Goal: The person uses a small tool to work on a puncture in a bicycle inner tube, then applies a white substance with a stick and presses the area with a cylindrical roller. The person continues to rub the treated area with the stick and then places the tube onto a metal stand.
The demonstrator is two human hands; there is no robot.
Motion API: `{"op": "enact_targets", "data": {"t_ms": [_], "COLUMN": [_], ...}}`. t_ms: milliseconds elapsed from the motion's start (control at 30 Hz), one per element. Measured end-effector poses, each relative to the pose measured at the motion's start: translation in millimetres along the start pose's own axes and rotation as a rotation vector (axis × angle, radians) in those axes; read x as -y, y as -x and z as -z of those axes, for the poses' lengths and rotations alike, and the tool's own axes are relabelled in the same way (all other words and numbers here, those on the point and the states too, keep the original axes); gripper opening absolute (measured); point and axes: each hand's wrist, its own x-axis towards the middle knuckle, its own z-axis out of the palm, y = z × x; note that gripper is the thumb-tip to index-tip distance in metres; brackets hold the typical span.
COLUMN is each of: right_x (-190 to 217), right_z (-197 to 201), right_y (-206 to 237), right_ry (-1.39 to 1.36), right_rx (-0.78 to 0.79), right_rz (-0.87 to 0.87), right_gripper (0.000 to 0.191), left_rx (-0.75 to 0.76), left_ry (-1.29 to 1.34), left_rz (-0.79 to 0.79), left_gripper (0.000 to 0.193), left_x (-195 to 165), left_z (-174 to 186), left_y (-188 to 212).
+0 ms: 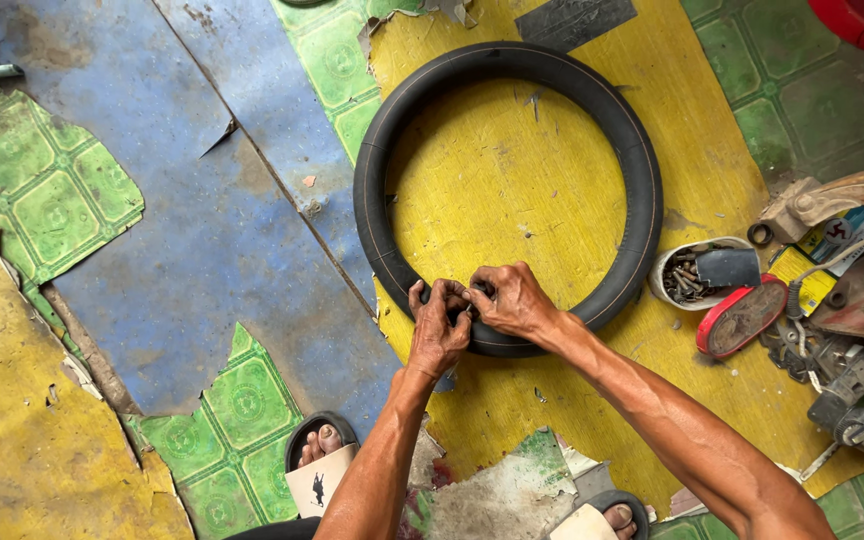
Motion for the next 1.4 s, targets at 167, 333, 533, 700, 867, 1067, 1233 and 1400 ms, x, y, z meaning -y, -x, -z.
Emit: {"op": "enact_targets", "data": {"t_ms": [167, 333, 533, 700, 867, 1067, 1233, 1400], "right_x": [-4.6, -8.3, -6.2, -6.3, -15.6, -27.1, -24.4, -26.4], "right_z": [2.8, 2.8, 6.2, 5.2, 0.2, 10.5, 12.3, 5.8], "right_y": [8.9, 13.1, 14.2, 17.5, 21.3, 6.9, -0.6, 4.1], "right_ry": [-0.096, -0.109, -0.139, -0.128, -0.134, 0.068, 0.019, -0.02], "right_rx": [0.008, -0.051, -0.071, -0.026, -0.039, 0.207, 0.198, 0.15], "right_rz": [-0.12, 0.024, 0.102, 0.106, 0.116, -0.147, -0.272, -0.239], "right_gripper": [0.02, 0.016, 0.014, 0.015, 0.023, 0.045, 0.043, 0.034], "left_rx": [0.013, 0.057, 0.089, 0.118, 0.095, 0.056, 0.045, 0.033], "left_ry": [-0.017, -0.018, -0.043, -0.102, -0.108, -0.144, -0.105, -0.152], "left_rz": [0.002, 0.06, 0.069, 0.102, 0.059, 0.044, 0.022, 0.0], "left_gripper": [0.029, 0.023, 0.023, 0.028, 0.022, 0.021, 0.018, 0.019], "left_x": [4.8, 6.6, 5.9, 6.1, 4.7, 6.0, 12.3, 16.9], "left_z": [-3.3, -1.3, 1.3, 3.3, 3.6, 2.4, -1.5, -4.4], "left_y": [-4.4, -8.7, -12.3, -14.9, -13.7, -11.2, -8.4, -7.3]}}
